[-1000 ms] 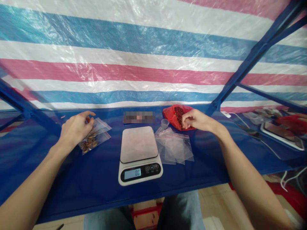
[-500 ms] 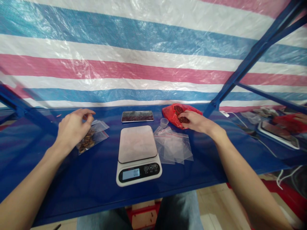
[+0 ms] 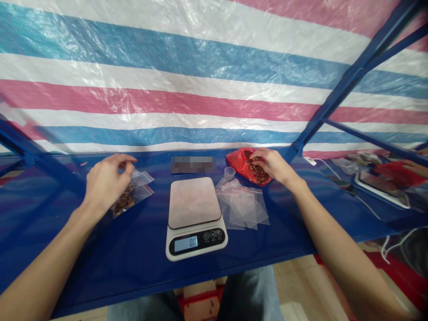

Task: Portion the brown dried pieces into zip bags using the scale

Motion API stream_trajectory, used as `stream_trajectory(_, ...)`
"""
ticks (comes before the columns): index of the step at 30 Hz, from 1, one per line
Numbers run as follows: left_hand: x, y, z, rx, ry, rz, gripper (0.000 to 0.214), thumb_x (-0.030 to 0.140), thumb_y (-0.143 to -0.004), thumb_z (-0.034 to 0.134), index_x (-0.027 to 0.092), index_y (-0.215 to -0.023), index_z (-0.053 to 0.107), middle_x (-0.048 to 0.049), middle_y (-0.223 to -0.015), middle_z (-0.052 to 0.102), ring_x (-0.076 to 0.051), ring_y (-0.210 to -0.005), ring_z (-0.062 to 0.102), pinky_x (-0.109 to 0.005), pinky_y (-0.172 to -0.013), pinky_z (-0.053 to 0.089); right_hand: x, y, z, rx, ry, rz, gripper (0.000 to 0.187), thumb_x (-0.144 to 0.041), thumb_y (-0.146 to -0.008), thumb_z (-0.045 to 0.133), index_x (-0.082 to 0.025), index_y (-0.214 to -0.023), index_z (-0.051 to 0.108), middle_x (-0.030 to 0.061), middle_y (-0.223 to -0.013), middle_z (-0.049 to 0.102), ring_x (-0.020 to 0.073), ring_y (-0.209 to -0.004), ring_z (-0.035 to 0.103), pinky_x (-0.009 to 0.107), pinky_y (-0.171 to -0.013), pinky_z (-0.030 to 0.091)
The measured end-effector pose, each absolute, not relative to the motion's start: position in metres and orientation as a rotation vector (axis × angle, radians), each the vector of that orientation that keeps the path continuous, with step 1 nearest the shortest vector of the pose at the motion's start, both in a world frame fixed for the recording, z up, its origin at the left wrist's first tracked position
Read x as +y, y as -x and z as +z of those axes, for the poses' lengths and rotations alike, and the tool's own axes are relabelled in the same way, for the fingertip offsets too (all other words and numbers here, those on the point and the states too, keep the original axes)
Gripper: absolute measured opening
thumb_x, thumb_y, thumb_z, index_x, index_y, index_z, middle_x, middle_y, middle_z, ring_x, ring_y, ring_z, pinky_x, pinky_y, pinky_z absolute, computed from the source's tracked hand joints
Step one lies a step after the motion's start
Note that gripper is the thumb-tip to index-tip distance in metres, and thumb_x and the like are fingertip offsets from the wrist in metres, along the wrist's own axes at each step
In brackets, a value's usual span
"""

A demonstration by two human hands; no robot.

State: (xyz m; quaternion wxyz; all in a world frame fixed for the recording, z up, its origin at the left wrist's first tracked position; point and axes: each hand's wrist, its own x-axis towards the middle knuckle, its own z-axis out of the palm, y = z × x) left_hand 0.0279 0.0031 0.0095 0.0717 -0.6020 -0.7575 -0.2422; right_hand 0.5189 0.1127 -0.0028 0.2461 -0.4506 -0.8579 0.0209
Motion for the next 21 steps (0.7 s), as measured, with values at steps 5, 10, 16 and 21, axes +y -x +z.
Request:
stream_trajectory(5,0.003,-0.028,0.008,-2.244,1.807,-0.75,0.041,0.04,-0.094,0.043,0.025,-0.11,0.078,-0.0055,-0.112,0.08,-0.032,-0.1,0.075,-0.04,-0.087,0.054,0.1,-0.504,0.005,-2.144,1.095,0.052,0.016,-0.019,-0.092,0.067,-0.019,-0.102,0.08,0.012,-0.105,0.079,0.0288,-0.097,0.075,0.041,-0.092,0.057)
stream_trajectory(10,0.002,-0.03,0.009,-2.21,1.832,-0.752,0.041,0.038,-0.094,0.042,0.025,-0.108,0.078,-0.0057,-0.113,0.08,-0.031,-0.101,0.074,-0.039,-0.087,0.054,0.089,-0.475,-0.001,-2.051,0.928,0.166,0.013,-0.024,-0.093,0.073,-0.022,-0.104,0.08,0.0097,-0.106,0.079,0.0273,-0.098,0.074,0.042,-0.091,0.058)
stream_trajectory(16,0.001,-0.034,0.01,-2.203,1.815,-0.765,0.041,0.039,-0.093,0.043,0.025,-0.107,0.079,-0.0056,-0.107,0.081,-0.032,-0.099,0.075,-0.04,-0.084,0.055,0.081,-0.449,-0.013,-2.134,0.767,0.307,0.013,-0.021,-0.092,0.077,-0.022,-0.104,0.079,0.0082,-0.103,0.079,0.0253,-0.098,0.073,0.041,-0.089,0.059)
stream_trajectory(21,0.001,-0.036,0.01,-2.18,1.82,-0.774,0.04,0.038,-0.093,0.043,0.025,-0.105,0.079,-0.0055,-0.112,0.081,-0.032,-0.1,0.075,-0.041,-0.084,0.056,0.079,-0.445,-0.015,-2.175,0.749,0.28,0.013,-0.019,-0.092,0.077,-0.022,-0.105,0.08,0.0087,-0.104,0.079,0.0257,-0.099,0.072,0.042,-0.091,0.059)
